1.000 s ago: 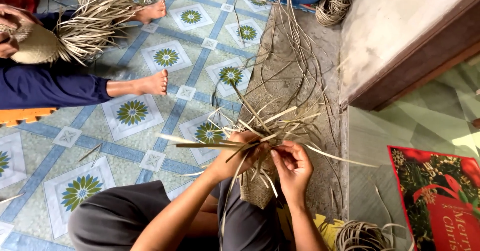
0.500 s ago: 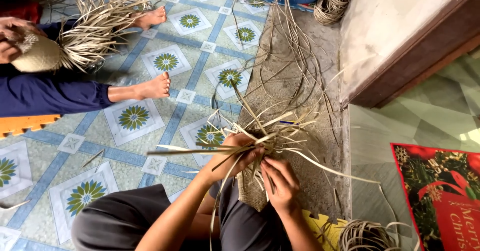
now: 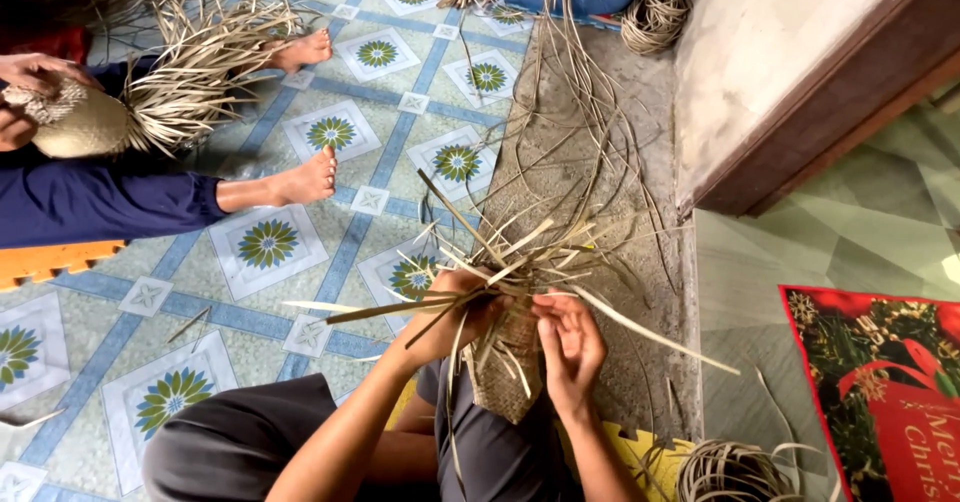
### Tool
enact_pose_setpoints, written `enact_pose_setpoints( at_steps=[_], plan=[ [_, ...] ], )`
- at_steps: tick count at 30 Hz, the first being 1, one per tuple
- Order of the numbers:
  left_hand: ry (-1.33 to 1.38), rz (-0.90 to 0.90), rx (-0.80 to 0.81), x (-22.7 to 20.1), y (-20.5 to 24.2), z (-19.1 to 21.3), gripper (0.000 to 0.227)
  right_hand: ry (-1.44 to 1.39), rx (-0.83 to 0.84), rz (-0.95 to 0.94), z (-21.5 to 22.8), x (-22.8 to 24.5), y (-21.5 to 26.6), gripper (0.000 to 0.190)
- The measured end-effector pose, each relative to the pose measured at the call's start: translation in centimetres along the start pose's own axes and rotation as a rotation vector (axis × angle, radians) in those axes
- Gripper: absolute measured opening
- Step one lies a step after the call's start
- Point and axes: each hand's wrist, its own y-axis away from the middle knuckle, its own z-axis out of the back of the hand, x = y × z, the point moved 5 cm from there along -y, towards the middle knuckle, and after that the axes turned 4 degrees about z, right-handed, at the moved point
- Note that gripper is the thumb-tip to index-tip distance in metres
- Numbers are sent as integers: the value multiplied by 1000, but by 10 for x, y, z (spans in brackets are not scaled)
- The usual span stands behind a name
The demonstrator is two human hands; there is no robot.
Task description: The person is weaving thin strips of bamboo or palm leaf to construct a basket or hat, interlacing the strips manually.
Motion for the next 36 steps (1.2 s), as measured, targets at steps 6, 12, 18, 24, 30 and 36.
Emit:
enact_pose_setpoints(
  at_steps=[6, 12, 18, 24, 30, 36],
  plan=[
    [9, 100, 37, -4, 0, 0, 5, 200, -16, -27, -3, 11, -12, 23],
    [-53, 110, -34, 14, 6, -3, 6, 580, 101, 294, -16, 24, -8, 20],
    [-42, 60, -29, 5, 3, 2, 6, 627, 130, 397, -21, 29, -8, 21],
    [63, 61, -73, 4, 3, 4, 7, 650, 158, 433, -28, 34, -8, 21],
    [-75, 84, -99, 9, 1, 11, 18, 530, 109, 233, -22, 16, -1, 17],
    [-21, -60, -52, -4, -6, 17, 9, 220, 75, 222, -9, 8, -9, 28]
  ],
)
